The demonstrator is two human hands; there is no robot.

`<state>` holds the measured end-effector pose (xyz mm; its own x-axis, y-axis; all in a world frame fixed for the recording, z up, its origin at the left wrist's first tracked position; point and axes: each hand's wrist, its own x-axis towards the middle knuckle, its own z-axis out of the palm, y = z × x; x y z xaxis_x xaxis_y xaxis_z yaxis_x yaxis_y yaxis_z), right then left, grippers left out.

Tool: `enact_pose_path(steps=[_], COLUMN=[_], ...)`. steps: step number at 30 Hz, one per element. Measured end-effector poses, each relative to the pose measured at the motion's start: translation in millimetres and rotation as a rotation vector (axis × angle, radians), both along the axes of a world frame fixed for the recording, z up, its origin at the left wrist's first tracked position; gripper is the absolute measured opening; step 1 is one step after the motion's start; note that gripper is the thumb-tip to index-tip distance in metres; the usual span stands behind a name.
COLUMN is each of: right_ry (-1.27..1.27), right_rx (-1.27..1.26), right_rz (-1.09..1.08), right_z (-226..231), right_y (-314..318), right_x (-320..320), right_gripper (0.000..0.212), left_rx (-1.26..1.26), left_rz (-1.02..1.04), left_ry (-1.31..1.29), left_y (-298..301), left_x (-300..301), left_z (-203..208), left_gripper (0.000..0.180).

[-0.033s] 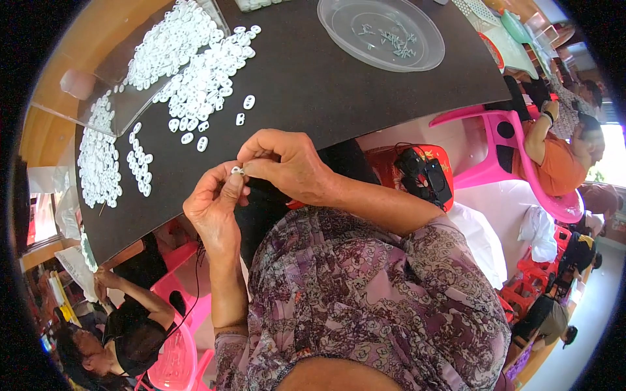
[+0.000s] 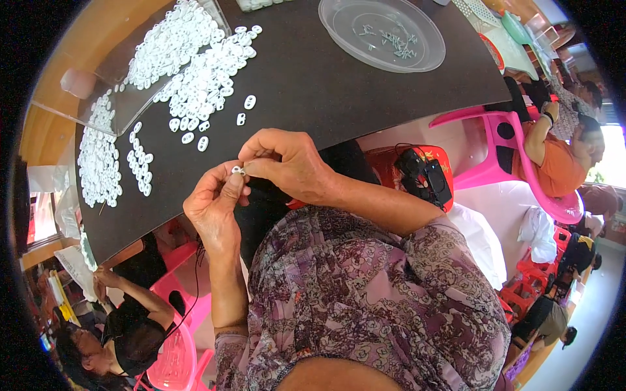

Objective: Assembling small white plastic components by inserting small metal parts by hand at a workbench.

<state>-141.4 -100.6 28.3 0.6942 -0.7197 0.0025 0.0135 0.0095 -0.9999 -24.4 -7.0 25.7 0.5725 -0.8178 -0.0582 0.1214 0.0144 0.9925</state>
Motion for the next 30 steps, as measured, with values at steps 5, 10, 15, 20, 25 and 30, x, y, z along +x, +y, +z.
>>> enact_pose_path(steps=[5, 10, 15, 20, 25, 30], right_ry=[-0.004, 0.057, 0.088, 0.079, 0.154, 0.315], right_rx=[-0.018, -0.085, -0.215, -0.341, -0.790, -1.092], right_rz=[0.022, 0.035, 0.036, 0.048, 0.002, -0.159], right_z=[-2.9, -1.9, -1.6, 0.6, 5.8, 1.0], right_y=[-1.7, -2.0, -0.8, -6.3, -39.0, -80.4], right_x=[1.7, 4.7, 5.6, 7.3, 2.9, 13.1], right_gripper=[0.006, 0.005, 0.006, 0.008, 0.007, 0.013], left_rx=[0.026, 0.013, -0.006, -0.022, -0.023, -0.089], left_rz=[0.006, 0.011, 0.002, -0.006, 0.033, 0.042], left_ry=[0.112, 0.087, 0.029, 0.026, 0.165, 0.241], left_y=[-0.5, 0.6, 1.4, 2.9, 2.1, 0.1], left_x=[2.3, 2.5, 1.5, 4.1, 9.1, 12.0], left_z=[-0.6, -2.0, -3.1, -1.7, -2.9, -3.6], left_gripper=[0.013, 0.010, 0.009, 0.009, 0.013, 0.015])
